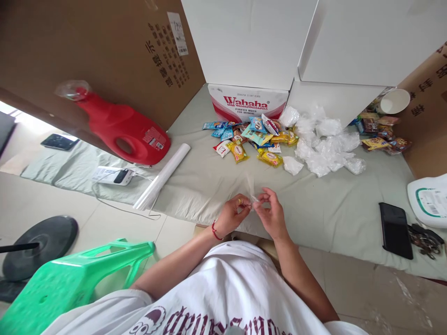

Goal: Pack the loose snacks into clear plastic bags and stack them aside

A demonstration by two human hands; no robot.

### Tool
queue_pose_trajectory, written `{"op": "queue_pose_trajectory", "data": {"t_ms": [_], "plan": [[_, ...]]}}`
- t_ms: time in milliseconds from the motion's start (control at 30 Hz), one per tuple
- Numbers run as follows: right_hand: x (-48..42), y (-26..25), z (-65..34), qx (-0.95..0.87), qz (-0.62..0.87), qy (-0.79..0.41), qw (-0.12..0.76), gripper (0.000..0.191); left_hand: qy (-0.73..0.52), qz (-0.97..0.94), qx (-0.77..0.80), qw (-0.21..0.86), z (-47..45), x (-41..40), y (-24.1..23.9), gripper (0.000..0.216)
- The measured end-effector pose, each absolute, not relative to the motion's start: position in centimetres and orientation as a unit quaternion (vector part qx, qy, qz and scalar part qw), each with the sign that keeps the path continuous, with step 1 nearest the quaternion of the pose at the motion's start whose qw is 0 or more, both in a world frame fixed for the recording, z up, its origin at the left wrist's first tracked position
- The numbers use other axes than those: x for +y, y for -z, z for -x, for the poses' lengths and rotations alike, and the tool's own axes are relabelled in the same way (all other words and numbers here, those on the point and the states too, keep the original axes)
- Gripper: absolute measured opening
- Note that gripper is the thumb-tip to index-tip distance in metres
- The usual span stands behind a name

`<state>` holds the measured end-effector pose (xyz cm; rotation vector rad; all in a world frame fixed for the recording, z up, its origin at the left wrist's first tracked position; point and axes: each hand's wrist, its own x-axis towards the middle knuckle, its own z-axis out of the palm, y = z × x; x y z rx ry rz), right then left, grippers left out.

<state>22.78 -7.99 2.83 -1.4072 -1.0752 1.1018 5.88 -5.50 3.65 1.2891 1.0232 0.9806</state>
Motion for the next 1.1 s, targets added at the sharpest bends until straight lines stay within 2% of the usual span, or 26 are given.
{"op": "queue_pose_trajectory", "data": {"t_ms": [100,200,300,433,500,567,700,767,833,900,1033,1100], "plan": [[-7.3,-3.0,-23.0,-0.419,0.606,-0.449,0.506,0.035,-0.442,-0.489,0.441,0.609,-5.8,-5.4,-3.5,0.011],[-7.0,-2.5,-24.1,-0.312,0.608,-0.467,0.562,0.034,-0.473,-0.327,0.437,0.692,-5.0,-4.9,-3.0,0.018],[-7.8,-1.8,-25.1,-0.285,0.581,-0.523,0.555,0.035,-0.474,-0.204,0.400,0.758,-3.9,-4.4,-2.8,0.027],[-9.5,-1.8,-25.4,-0.371,0.529,-0.532,0.547,0.026,-0.427,-0.138,0.367,0.815,-3.1,-3.8,-2.8,0.039],[-10.1,-2.0,-25.3,-0.383,0.499,-0.550,0.549,0.024,-0.379,-0.131,0.379,0.834,-3.2,-3.3,-2.9,0.050],[-10.4,-1.9,-25.4,-0.372,0.487,-0.564,0.554,0.024,-0.318,-0.156,0.402,0.844,-3.6,-2.9,-3.0,0.052],[-10.0,-1.1,-26.1,-0.367,0.523,-0.551,0.536,0.027,-0.308,-0.234,0.461,0.799,-5.0,-2.7,-2.7,0.042],[-9.7,-1.0,-26.2,-0.381,0.600,-0.460,0.533,0.032,-0.366,-0.259,0.498,0.742,-5.7,-2.9,-2.5,0.044],[-9.6,-1.5,-25.7,-0.416,0.659,-0.314,0.542,0.036,-0.421,-0.303,0.524,0.675,-6.4,-3.3,-2.4,0.048],[-9.4,-2.4,-24.6,-0.486,0.654,-0.239,0.529,0.038,-0.452,-0.353,0.532,0.623,-7.0,-3.7,-2.4,0.051],[-8.6,-3.6,-22.1,-0.590,0.580,-0.364,0.428,0.029,-0.481,-0.368,0.500,0.619,-7.7,-4.3,-2.6,0.055],[-8.0,-3.3,-22.0,-0.548,0.581,-0.422,0.428,0.027,-0.496,-0.345,0.484,0.633,-7.2,-4.2,-2.6,0.056]]}}
